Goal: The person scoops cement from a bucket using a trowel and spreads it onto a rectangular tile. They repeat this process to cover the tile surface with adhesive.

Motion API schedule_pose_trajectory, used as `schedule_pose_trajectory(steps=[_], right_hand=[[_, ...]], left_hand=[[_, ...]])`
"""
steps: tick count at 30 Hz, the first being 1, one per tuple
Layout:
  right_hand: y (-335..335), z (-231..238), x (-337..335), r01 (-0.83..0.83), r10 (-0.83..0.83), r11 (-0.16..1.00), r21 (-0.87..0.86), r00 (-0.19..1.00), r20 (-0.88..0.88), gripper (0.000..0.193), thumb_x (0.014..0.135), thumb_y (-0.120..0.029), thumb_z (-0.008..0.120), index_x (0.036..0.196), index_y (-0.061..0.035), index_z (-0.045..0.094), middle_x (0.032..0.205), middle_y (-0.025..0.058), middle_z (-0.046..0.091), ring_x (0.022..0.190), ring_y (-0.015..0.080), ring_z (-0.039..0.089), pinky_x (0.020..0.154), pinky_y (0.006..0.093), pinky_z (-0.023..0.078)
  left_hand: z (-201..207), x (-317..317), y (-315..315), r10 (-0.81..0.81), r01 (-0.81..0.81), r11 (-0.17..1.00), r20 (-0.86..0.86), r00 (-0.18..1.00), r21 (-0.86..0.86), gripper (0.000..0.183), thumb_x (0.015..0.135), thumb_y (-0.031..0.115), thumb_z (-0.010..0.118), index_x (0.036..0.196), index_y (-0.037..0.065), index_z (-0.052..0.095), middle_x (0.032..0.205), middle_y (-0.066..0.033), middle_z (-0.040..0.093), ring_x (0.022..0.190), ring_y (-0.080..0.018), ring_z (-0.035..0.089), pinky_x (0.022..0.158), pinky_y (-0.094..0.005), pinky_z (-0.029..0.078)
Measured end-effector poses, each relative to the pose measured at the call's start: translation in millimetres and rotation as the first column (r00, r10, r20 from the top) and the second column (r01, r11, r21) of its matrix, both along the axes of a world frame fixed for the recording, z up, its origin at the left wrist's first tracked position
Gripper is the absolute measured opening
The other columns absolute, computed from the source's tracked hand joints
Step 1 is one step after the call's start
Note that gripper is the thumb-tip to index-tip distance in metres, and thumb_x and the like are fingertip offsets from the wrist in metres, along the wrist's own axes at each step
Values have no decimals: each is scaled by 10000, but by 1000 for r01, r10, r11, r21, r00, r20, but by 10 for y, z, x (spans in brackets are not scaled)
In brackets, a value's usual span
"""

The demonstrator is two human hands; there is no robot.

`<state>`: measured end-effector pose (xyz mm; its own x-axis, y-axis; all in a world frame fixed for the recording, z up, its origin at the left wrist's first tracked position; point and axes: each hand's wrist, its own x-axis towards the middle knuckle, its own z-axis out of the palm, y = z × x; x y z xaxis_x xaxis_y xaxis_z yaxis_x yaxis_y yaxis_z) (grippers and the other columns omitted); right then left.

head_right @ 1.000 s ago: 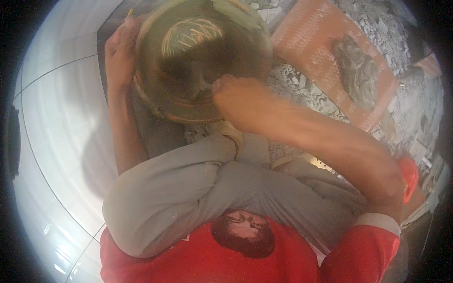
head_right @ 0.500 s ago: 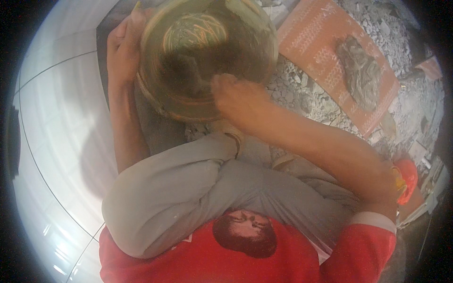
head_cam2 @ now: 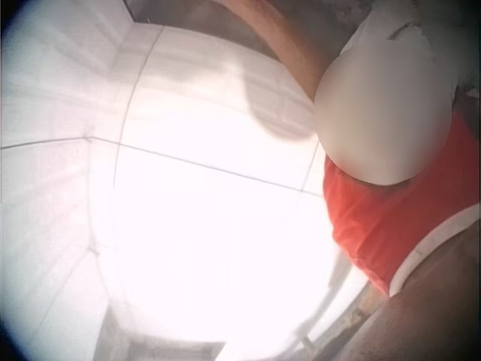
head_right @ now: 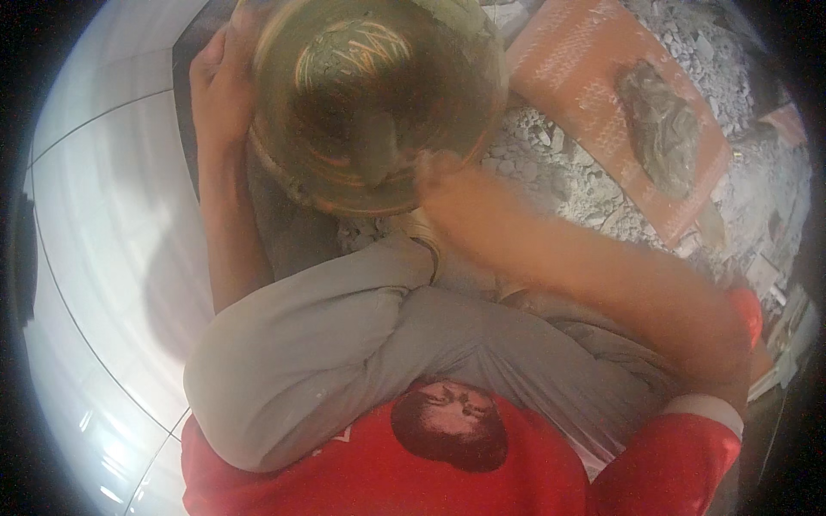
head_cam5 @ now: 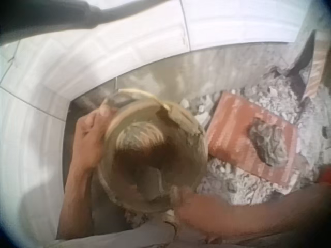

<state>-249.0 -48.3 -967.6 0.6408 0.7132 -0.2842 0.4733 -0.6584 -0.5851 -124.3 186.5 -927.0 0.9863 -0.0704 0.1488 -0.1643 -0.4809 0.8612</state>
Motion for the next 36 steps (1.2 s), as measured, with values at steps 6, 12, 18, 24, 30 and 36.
schedule_pose_trajectory(steps=[6,12,18,24,30,36], right_hand=[[-245,-27,245,-78,85,990,-120,995,50,665,816,26,607,1455,93,437,1111,262,575,825,403,701,712,472,592],[-77,422,-150,76,-75,997,31,997,-17,706,791,26,632,1465,87,429,1112,249,575,841,388,697,717,467,592],[-376,-30,7,-38,62,967,-253,994,86,715,788,21,640,1472,67,434,1121,251,585,874,386,694,737,468,593],[-200,20,374,19,-21,994,108,1000,19,628,833,39,594,1444,79,455,1149,283,611,939,462,688,821,514,577],[34,-182,338,-52,51,998,32,998,31,619,843,11,605,1444,73,470,1157,254,614,907,435,697,800,499,582],[-266,-119,547,-150,230,935,-320,946,229,605,844,12,607,1443,-1,530,1199,197,606,935,371,707,793,470,590]], left_hand=[[1,3,58,80,-83,996,-84,993,-31,445,1094,395,532,983,1,707,834,37,645,766,-44,518,671,-243,433],[45,23,70,66,-57,993,-80,995,100,420,1087,380,547,985,8,715,829,45,632,768,-47,515,669,-244,431],[41,33,104,72,-67,997,-90,993,49,436,1088,394,546,1001,5,724,838,37,645,779,-53,528,684,-249,441],[12,4,-6,49,-54,998,-105,993,-46,456,1092,403,537,1016,-2,734,838,29,668,754,-57,548,665,-245,456],[36,22,-69,-35,30,998,-80,996,-60,448,1099,380,528,1020,-9,736,836,27,670,745,-48,548,656,-238,457],[9,38,-108,-168,142,973,-138,976,-179,401,1103,327,529,1015,-8,731,835,36,661,746,-33,539,646,-227,448]])
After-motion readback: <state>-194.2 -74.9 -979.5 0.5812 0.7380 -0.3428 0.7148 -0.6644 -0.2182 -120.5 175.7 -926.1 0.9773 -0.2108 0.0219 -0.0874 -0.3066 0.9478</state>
